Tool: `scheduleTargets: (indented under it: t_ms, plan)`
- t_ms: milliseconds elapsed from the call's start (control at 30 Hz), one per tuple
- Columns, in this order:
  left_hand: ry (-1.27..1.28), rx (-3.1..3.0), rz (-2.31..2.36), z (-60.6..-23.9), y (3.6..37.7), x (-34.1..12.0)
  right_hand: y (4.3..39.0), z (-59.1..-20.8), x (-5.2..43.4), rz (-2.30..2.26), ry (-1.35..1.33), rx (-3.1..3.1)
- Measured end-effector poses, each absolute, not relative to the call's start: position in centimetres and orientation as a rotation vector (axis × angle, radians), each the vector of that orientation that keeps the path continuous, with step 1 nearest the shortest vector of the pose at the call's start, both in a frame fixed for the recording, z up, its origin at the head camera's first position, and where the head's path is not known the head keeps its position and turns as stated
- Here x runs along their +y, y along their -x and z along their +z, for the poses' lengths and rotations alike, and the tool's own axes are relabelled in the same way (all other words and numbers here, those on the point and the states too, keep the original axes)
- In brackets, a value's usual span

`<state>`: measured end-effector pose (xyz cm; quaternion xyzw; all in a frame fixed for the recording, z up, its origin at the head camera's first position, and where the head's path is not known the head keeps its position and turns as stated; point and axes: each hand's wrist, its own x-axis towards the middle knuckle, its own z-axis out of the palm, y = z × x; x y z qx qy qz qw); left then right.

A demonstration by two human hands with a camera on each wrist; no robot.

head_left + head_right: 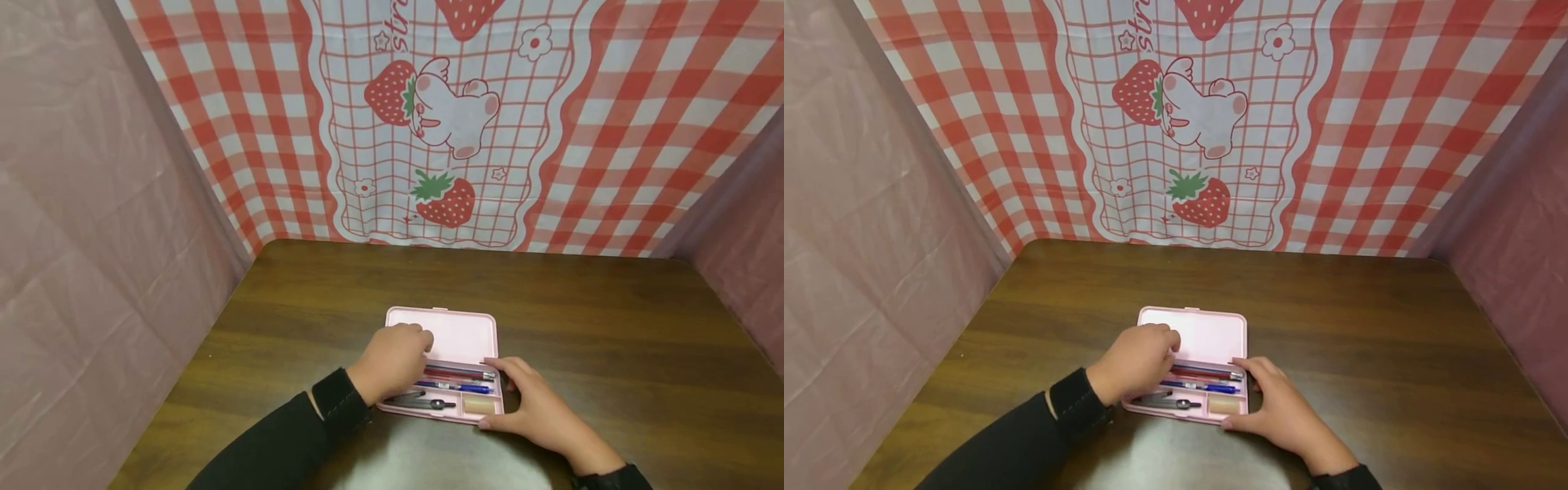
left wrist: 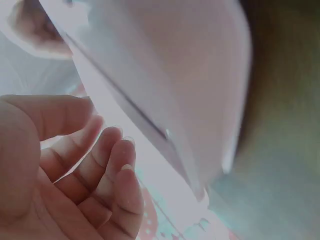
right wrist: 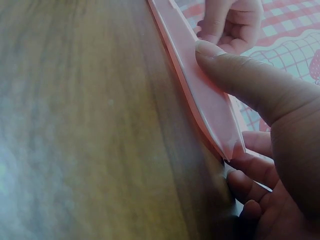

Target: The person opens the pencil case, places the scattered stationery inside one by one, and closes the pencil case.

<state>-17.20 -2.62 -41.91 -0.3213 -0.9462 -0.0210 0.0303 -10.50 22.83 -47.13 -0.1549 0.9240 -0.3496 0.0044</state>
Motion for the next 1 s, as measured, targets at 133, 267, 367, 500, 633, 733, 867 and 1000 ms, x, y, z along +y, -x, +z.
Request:
scheduleTargets:
  t_ms: [133,267,367,500,633,733,867,1000]
  plan:
    - [0.856,-2.956,-0.187,-41.5,18.9,-3.8,10.6,-47.1,22.7,-1.092,0.491,2.898]
    - [0.731,-2.945,-0.278,-41.5,20.7,-5.3,10.6,-47.0,22.7,-1.089,0.489,2.907]
    - [0.63,-2.957,-0.333,-42.0,21.9,-6.4,10.7,-47.1,22.7,-1.102,0.492,2.906]
    - [0.406,-3.048,-0.486,-42.8,23.2,-7.9,10.6,-47.1,23.1,-1.189,0.487,2.856]
    - [0.176,-3.115,-0.857,-43.3,24.3,-8.9,10.6,-47.1,23.6,-1.245,0.525,2.826]
    - [0.069,-3.079,-1.354,-43.6,24.7,-9.1,10.6,-47.1,23.9,-1.256,0.582,2.835]
    - [-0.032,-2.887,-1.983,-43.8,24.9,-8.6,10.6,-47.1,24.1,-1.26,0.633,2.844]
    - [-0.062,-2.743,-2.308,-44.1,24.8,-7.9,10.5,-47.2,24.0,-1.203,0.638,2.857]
